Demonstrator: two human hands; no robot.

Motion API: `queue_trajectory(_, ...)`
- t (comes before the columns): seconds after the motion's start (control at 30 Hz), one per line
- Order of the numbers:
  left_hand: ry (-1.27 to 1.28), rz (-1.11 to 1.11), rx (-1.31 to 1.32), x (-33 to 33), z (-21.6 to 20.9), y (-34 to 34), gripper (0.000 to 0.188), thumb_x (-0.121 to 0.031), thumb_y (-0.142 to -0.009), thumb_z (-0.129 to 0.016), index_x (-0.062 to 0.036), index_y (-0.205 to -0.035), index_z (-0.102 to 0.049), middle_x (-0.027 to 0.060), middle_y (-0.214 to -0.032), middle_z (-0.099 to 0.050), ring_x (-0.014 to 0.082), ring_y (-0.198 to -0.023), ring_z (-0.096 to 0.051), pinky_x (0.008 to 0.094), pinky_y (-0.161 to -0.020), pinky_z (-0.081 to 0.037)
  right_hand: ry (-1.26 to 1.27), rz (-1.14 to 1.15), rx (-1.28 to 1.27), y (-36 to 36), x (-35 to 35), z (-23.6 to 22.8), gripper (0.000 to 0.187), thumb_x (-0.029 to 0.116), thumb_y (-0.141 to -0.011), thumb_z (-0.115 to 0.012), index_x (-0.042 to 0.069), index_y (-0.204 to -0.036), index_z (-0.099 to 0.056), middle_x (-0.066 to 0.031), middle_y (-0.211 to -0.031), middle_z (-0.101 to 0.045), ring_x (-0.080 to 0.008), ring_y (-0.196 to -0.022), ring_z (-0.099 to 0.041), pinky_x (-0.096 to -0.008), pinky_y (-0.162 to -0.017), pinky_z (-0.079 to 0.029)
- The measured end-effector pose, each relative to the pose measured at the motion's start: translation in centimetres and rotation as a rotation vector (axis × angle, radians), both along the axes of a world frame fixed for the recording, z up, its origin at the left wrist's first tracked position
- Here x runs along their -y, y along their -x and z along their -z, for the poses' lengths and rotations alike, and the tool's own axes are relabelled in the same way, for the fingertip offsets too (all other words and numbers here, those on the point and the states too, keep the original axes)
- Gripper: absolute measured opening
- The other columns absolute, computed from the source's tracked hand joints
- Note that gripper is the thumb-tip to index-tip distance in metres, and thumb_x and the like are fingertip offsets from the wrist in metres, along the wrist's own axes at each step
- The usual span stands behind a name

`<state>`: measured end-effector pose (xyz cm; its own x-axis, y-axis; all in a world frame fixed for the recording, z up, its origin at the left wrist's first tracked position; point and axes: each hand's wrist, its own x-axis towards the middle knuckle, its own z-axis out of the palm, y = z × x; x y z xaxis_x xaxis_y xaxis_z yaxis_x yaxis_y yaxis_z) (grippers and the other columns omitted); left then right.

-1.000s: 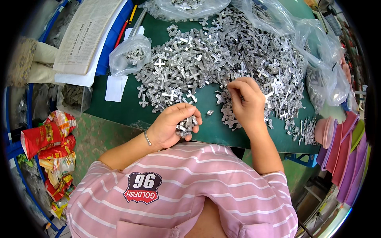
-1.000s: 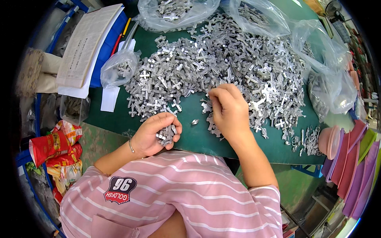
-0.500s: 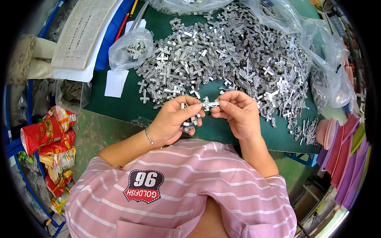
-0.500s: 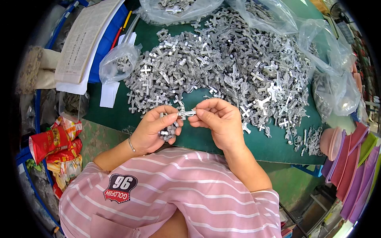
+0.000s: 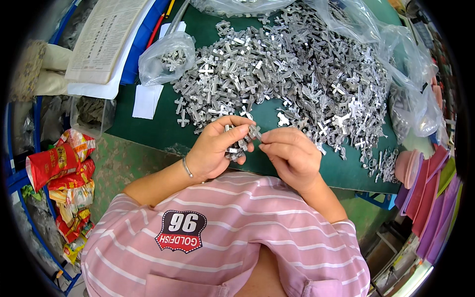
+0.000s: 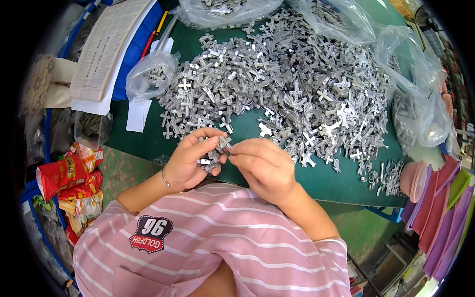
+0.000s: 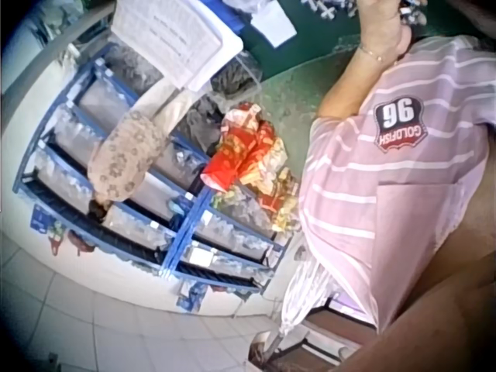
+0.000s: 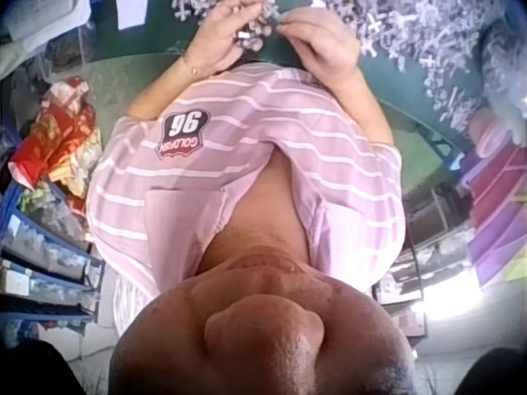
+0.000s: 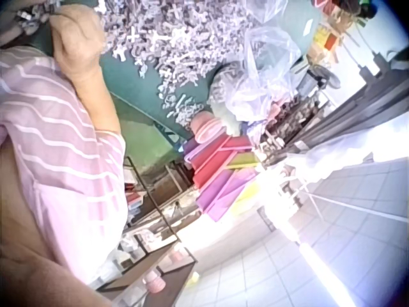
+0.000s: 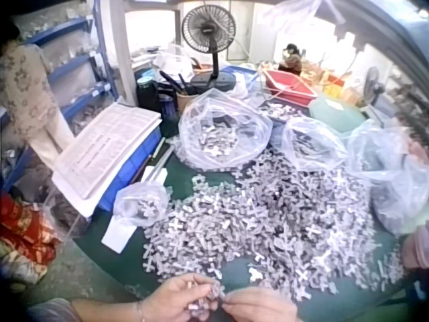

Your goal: The person sits on the floor and repeatedly picks up small, silver, cross-shaped metal pieces from a large pile. They manipulate the pieces with their hands, seemingly inspecting or assembling them, and place them back onto the pile. The task involves continuous handling of the metal components without the use of external tools.

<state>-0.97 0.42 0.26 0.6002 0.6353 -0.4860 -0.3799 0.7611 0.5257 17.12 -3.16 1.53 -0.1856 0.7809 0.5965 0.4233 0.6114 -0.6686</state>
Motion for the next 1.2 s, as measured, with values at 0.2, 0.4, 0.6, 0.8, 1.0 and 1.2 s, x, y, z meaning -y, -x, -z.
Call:
queue_trajectory(0.2,0.049,-0.019,0.081,0.1,0.5,0.2,0.019,-0.017,-0.089,-0.052,-0.0042,-0.103,-0.053,0.0086,-0.085,-0.058,0.0164,-0.074,-0.058,0.0279,-0.049,-0.047,-0.112,0.016,0.067,0.3,0.1,0.3,0.023,-0.008,-0.058,-0.066,0.0,-0.078,-0.059,-0.0118,-0.084,-0.06,-0.025,-0.075,-0.06,-0.0316,-0.062,-0.05)
queue_trajectory(0.4,0.008,-0.028,0.116,0.3,0.7,0.4,0.017,-0.013,-0.088,-0.053,-0.0042,-0.103,-0.053,0.0098,-0.093,-0.059,0.0183,-0.078,-0.06,0.0288,-0.05,-0.048,0.085,0.211,-0.042,0.9,0.6,0.0,0.019,-0.009,-0.065,-0.066,0.0,-0.08,-0.058,-0.0127,-0.086,-0.059,-0.0238,-0.073,-0.059,-0.0283,-0.061,-0.049)
queue_trajectory(0.6,-0.005,-0.043,0.112,0.2,0.5,0.1,0.016,-0.014,-0.089,-0.051,-0.0043,-0.102,-0.054,0.0125,-0.098,-0.058,0.0189,-0.076,-0.06,0.0291,-0.051,-0.049,-0.086,0.001,0.001,0.6,0.5,0.1,0.017,-0.007,-0.061,-0.065,0.0,-0.074,-0.057,-0.0128,-0.086,-0.06,-0.025,-0.073,-0.059,-0.0302,-0.06,-0.049)
queue_trajectory(0.8,0.099,-0.043,0.243,-0.1,0.5,1.0,0.017,-0.017,-0.088,-0.052,-0.0052,-0.101,-0.054,0.0112,-0.097,-0.057,0.019,-0.079,-0.059,0.0278,-0.051,-0.048,0.062,-0.177,-0.151,0.5,0.1,-0.7,0.018,-0.011,-0.059,-0.055,-0.001,-0.074,-0.057,-0.0145,-0.088,-0.061,-0.0284,-0.075,-0.06,-0.0345,-0.065,-0.049)
queue_trajectory(1.0,0.129,-0.111,0.354,-0.3,0.0,2.3,0.015,-0.012,-0.084,-0.056,-0.0048,-0.097,-0.053,0.0107,-0.094,-0.056,0.0199,-0.08,-0.059,0.0269,-0.05,-0.049,0.233,0.215,0.33,1.0,-2.6,1.3,0.013,0.006,-0.069,-0.066,0.001,-0.078,-0.058,-0.012,-0.079,-0.056,-0.0292,-0.073,-0.054,-0.0368,-0.067,-0.043)
queue_trajectory(1.2,0.039,-0.075,0.157,0.0,0.2,2.4,0.011,-0.013,-0.085,-0.056,-0.0067,-0.093,-0.053,0.01,-0.09,-0.056,0.0203,-0.076,-0.057,0.0271,-0.046,-0.046,0.244,0.175,0.489,0.8,-2.8,2.3,0.009,0.002,-0.068,-0.064,0.002,-0.075,-0.059,-0.0096,-0.077,-0.055,-0.0275,-0.072,-0.054,-0.0374,-0.064,-0.042)
